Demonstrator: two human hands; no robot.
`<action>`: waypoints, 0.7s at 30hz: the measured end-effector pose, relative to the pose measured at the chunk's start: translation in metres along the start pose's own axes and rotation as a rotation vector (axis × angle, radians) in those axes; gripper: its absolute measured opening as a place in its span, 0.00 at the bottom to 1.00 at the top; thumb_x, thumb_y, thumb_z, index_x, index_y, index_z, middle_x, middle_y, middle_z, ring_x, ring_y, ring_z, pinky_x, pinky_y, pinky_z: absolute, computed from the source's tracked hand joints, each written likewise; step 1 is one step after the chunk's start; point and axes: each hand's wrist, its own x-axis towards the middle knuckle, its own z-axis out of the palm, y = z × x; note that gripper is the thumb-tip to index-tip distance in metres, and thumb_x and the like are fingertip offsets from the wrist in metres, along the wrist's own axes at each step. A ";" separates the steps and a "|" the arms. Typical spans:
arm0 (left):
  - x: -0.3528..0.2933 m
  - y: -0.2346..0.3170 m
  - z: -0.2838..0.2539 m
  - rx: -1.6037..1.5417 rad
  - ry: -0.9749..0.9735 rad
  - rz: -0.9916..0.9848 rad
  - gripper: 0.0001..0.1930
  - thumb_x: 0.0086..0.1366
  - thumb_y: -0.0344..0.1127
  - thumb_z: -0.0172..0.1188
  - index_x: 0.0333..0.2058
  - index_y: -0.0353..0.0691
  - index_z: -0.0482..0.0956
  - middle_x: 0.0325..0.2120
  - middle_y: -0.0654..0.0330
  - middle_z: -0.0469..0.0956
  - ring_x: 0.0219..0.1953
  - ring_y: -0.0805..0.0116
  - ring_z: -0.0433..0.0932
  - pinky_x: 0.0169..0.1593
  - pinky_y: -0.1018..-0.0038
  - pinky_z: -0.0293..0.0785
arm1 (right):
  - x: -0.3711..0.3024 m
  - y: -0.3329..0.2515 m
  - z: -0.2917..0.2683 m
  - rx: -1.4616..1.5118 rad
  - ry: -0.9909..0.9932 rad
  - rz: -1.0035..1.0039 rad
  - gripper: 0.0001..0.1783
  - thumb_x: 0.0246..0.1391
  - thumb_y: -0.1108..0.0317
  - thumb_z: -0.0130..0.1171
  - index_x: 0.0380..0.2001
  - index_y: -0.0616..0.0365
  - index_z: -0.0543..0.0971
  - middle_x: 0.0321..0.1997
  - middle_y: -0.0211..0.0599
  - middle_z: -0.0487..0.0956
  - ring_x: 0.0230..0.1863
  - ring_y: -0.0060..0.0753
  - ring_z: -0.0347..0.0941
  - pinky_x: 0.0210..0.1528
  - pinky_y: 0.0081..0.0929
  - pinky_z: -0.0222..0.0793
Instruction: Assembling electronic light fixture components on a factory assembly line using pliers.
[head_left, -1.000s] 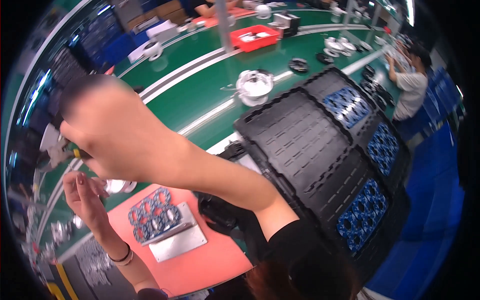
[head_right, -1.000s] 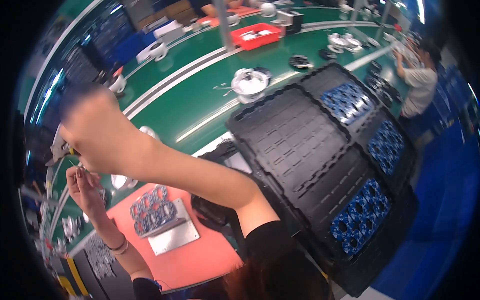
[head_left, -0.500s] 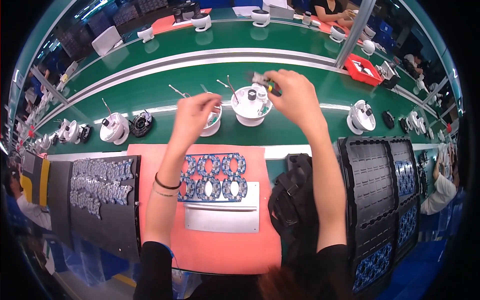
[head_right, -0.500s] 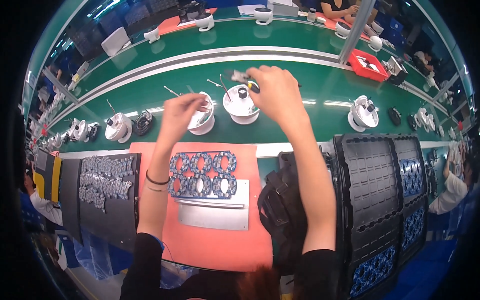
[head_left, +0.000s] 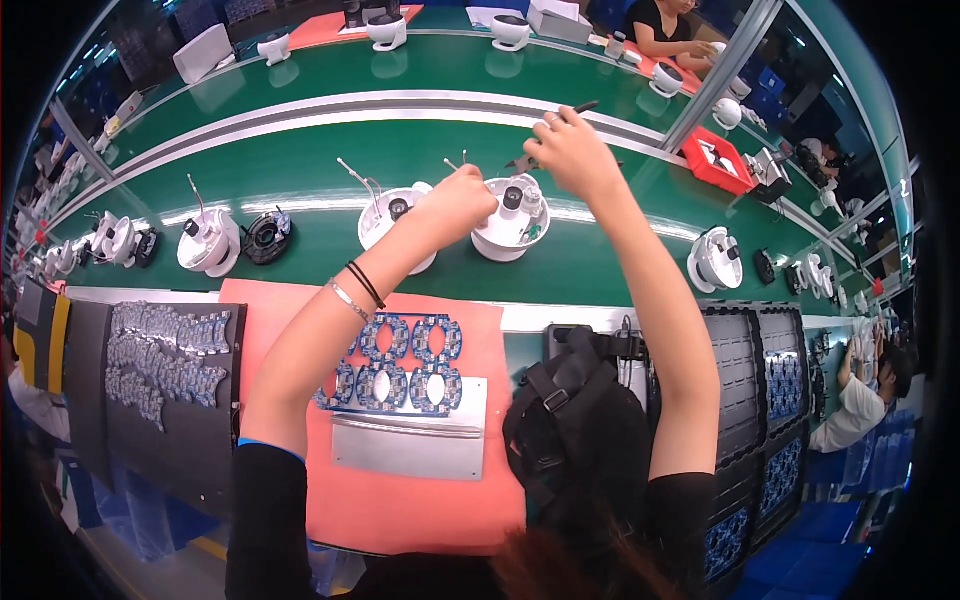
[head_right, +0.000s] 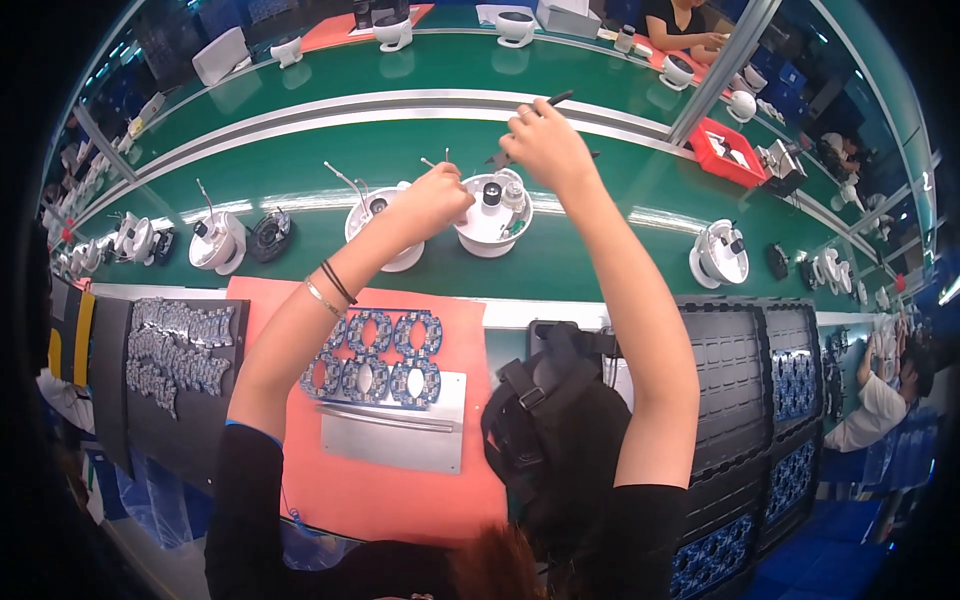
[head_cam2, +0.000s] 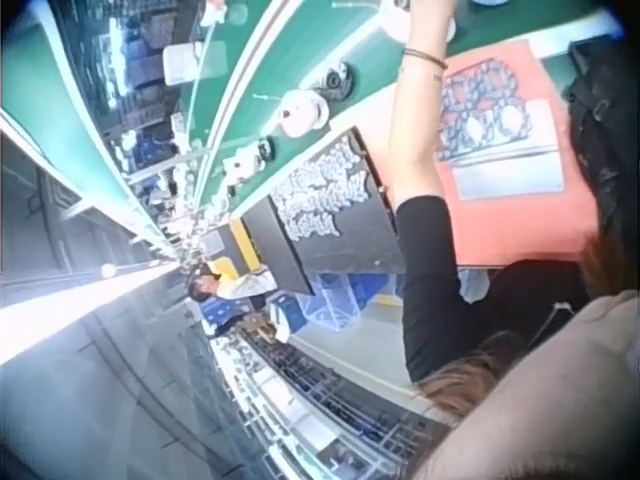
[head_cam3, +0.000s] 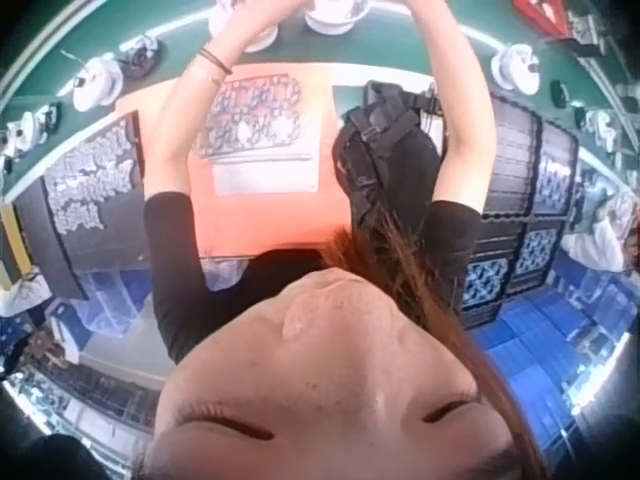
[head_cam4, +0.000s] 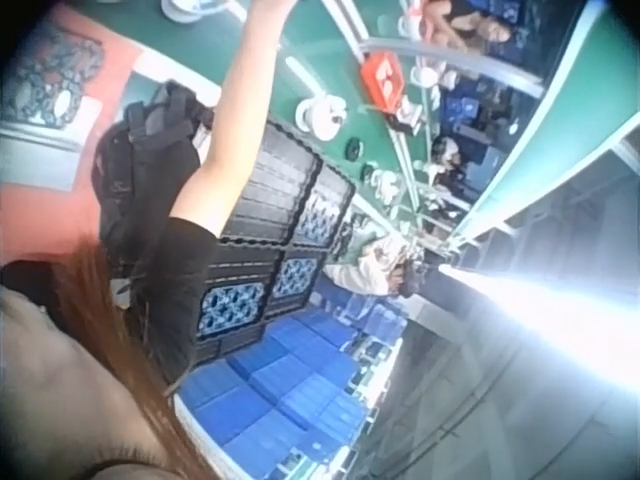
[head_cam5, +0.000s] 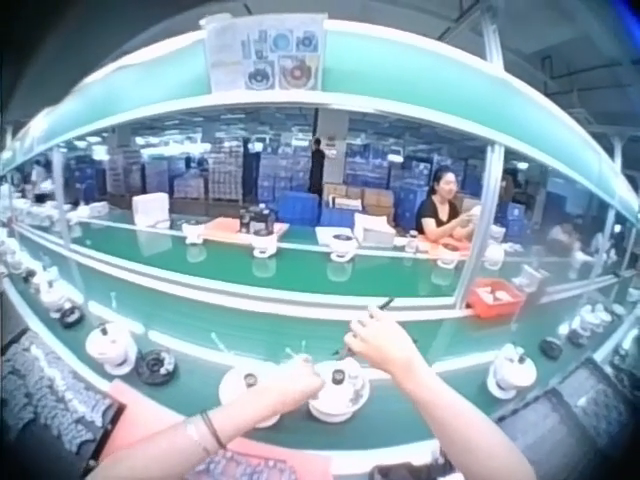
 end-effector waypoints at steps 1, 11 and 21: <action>0.005 0.004 0.004 0.021 0.005 0.015 0.04 0.48 0.29 0.66 0.22 0.36 0.81 0.20 0.50 0.80 0.35 0.55 0.81 0.58 0.64 0.70 | -0.002 -0.001 0.004 0.042 -0.021 -0.026 0.06 0.46 0.67 0.61 0.31 0.49 0.80 0.38 0.31 0.80 0.52 0.35 0.74 0.62 0.36 0.63; 0.017 0.010 0.010 -0.144 0.167 -0.275 0.04 0.58 0.28 0.62 0.27 0.37 0.83 0.22 0.53 0.81 0.32 0.58 0.80 0.61 0.58 0.65 | -0.012 -0.006 0.015 0.085 -0.131 -0.110 0.05 0.49 0.65 0.62 0.31 0.44 0.82 0.38 0.26 0.80 0.52 0.31 0.74 0.60 0.33 0.64; 0.031 0.014 0.013 -0.196 0.162 -0.270 0.06 0.59 0.30 0.61 0.25 0.36 0.82 0.20 0.50 0.79 0.31 0.53 0.80 0.61 0.56 0.64 | -0.015 -0.002 0.026 0.187 -0.192 -0.220 0.09 0.45 0.68 0.64 0.32 0.42 0.82 0.37 0.23 0.79 0.50 0.30 0.74 0.56 0.30 0.64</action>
